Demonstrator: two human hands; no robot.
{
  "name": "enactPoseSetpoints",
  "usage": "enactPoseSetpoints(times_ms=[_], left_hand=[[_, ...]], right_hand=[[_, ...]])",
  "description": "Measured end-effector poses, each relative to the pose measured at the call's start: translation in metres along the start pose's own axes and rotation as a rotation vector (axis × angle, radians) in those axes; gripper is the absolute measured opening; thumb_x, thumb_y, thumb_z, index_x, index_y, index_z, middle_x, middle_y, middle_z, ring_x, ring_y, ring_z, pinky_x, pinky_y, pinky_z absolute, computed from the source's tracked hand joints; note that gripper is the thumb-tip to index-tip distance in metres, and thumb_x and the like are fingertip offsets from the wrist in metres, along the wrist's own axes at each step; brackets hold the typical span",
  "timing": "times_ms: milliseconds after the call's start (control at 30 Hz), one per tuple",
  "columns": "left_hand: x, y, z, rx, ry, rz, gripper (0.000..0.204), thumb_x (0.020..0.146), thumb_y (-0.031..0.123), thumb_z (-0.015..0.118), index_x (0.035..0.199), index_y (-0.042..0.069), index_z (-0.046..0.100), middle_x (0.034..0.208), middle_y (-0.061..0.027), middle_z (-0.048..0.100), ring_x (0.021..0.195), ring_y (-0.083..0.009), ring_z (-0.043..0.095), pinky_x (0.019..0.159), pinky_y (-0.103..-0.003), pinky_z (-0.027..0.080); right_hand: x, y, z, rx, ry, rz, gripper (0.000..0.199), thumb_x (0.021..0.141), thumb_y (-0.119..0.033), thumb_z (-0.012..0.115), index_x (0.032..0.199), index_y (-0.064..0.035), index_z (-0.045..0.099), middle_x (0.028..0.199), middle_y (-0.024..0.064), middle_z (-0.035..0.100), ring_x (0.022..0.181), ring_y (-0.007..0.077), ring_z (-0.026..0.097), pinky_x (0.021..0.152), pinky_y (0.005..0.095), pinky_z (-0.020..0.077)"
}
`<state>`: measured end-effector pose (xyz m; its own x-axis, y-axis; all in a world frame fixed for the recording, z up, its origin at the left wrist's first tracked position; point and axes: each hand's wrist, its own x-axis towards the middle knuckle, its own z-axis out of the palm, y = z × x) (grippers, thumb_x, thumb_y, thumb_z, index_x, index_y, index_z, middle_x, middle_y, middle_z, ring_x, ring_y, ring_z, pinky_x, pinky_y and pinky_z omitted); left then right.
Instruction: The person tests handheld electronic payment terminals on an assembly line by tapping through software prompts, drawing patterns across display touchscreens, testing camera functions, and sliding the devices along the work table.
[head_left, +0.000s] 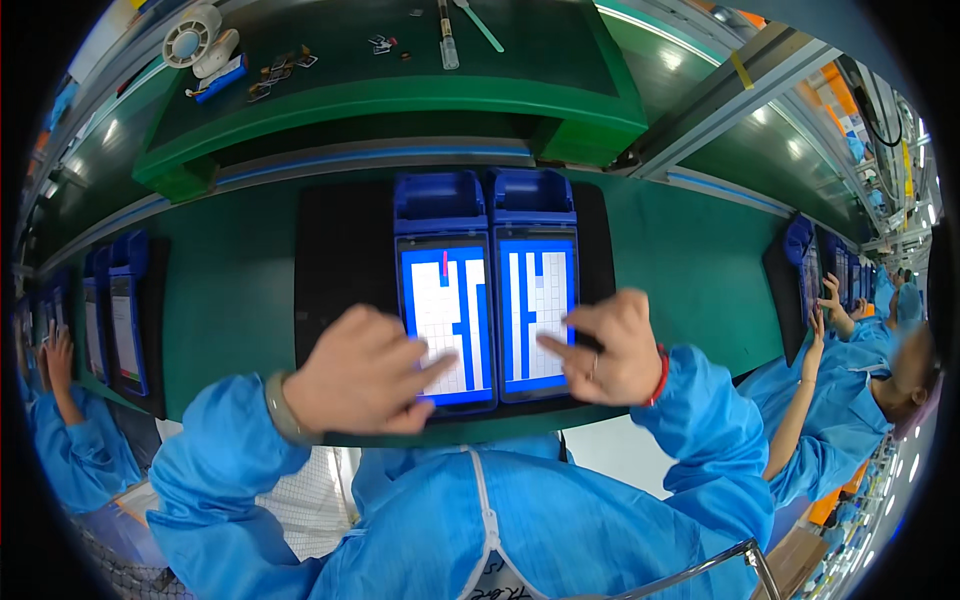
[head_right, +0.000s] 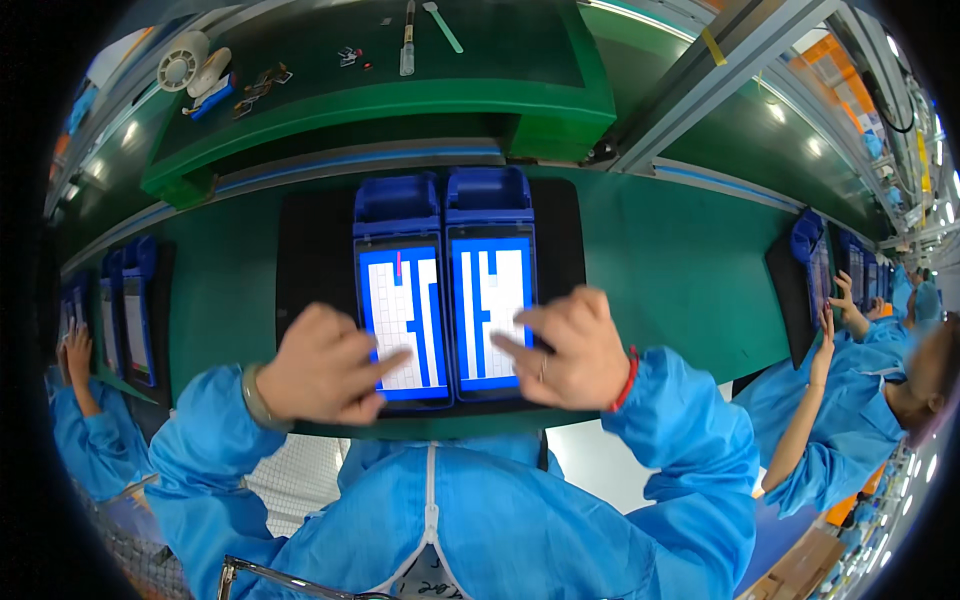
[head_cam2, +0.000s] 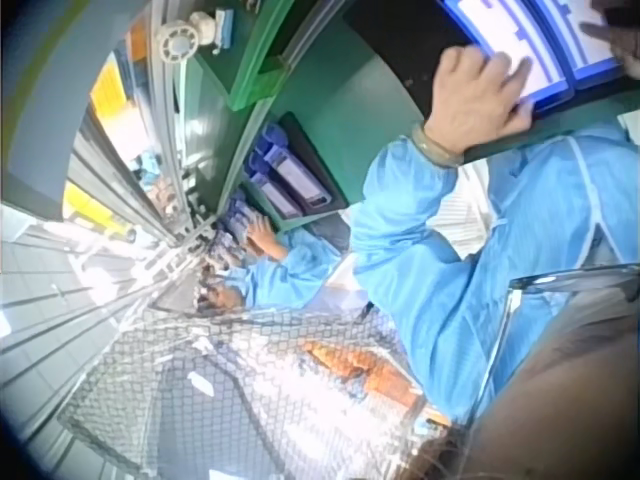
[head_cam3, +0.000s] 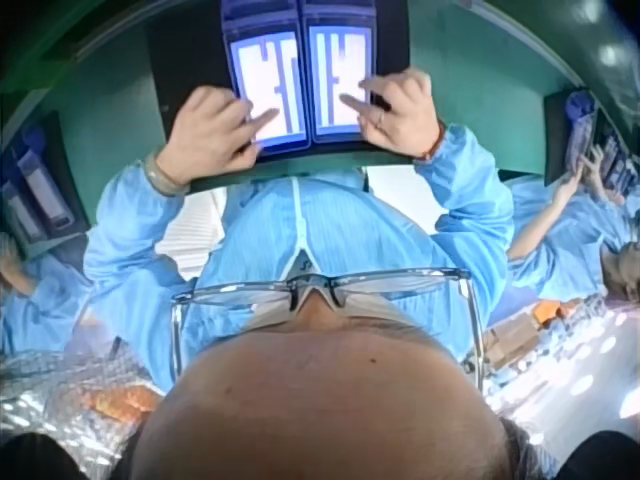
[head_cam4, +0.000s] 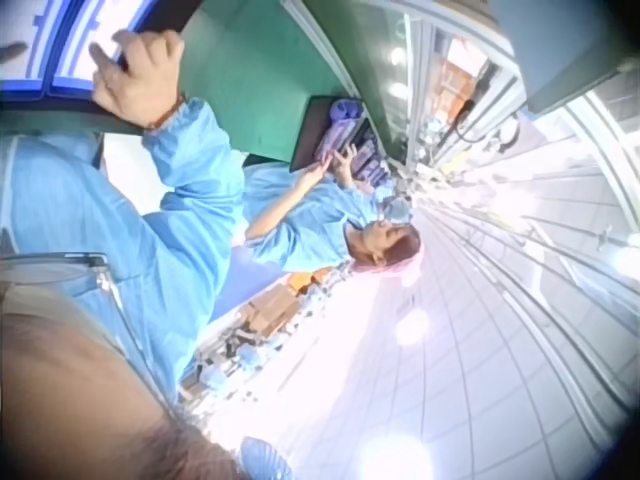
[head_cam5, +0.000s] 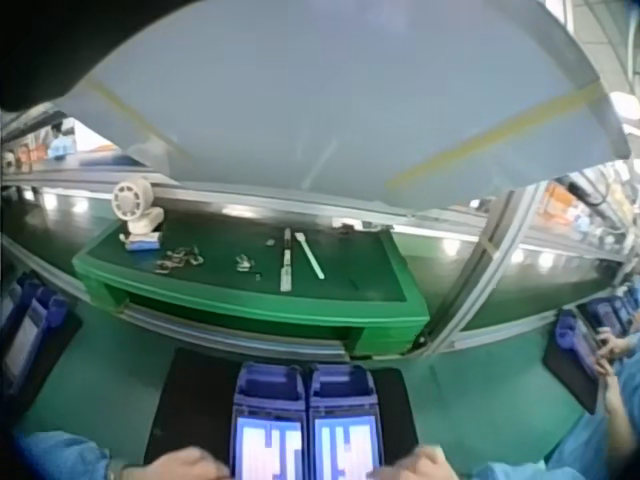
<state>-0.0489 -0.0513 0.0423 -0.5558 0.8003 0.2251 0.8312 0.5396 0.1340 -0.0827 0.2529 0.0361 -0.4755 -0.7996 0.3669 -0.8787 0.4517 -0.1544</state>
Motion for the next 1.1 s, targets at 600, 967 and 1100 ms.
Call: enactPoseSetpoints(times_ms=[600,967,1100], left_hand=[[-0.018,0.017,0.012,-0.078,0.087,0.200,0.034,0.085,0.037,0.050,0.101,0.012,0.066,0.079,-0.0004,0.049,0.073,-0.0129,0.045,0.066,-0.030,0.038],[0.012,-0.063,0.000,0.078,0.236,-0.124,0.032,0.073,0.029,0.059,0.099,0.013,0.067,0.083,-0.0058,0.050,0.076,-0.0221,0.045,0.068,-0.036,0.038],[0.015,-0.060,0.004,0.082,0.283,-0.154,0.032,0.073,0.030,0.060,0.097,0.010,0.067,0.083,-0.0061,0.051,0.075,-0.0220,0.045,0.067,-0.036,0.039]], right_hand=[[-0.028,-0.012,-0.001,0.094,-0.024,-0.163,0.026,0.064,-0.019,0.063,0.089,-0.0140,0.072,0.094,0.0050,0.060,0.080,0.0162,0.049,0.082,0.0351,0.0369],[0.025,0.045,0.006,-0.005,0.106,0.077,0.020,0.073,-0.013,0.061,0.090,-0.0116,0.071,0.104,0.0091,0.056,0.086,0.0218,0.049,0.079,0.0364,0.0348],[0.030,0.043,0.010,-0.019,0.140,0.169,0.021,0.074,-0.011,0.060,0.092,-0.0098,0.071,0.103,0.0096,0.056,0.086,0.0223,0.047,0.078,0.0360,0.0346]])
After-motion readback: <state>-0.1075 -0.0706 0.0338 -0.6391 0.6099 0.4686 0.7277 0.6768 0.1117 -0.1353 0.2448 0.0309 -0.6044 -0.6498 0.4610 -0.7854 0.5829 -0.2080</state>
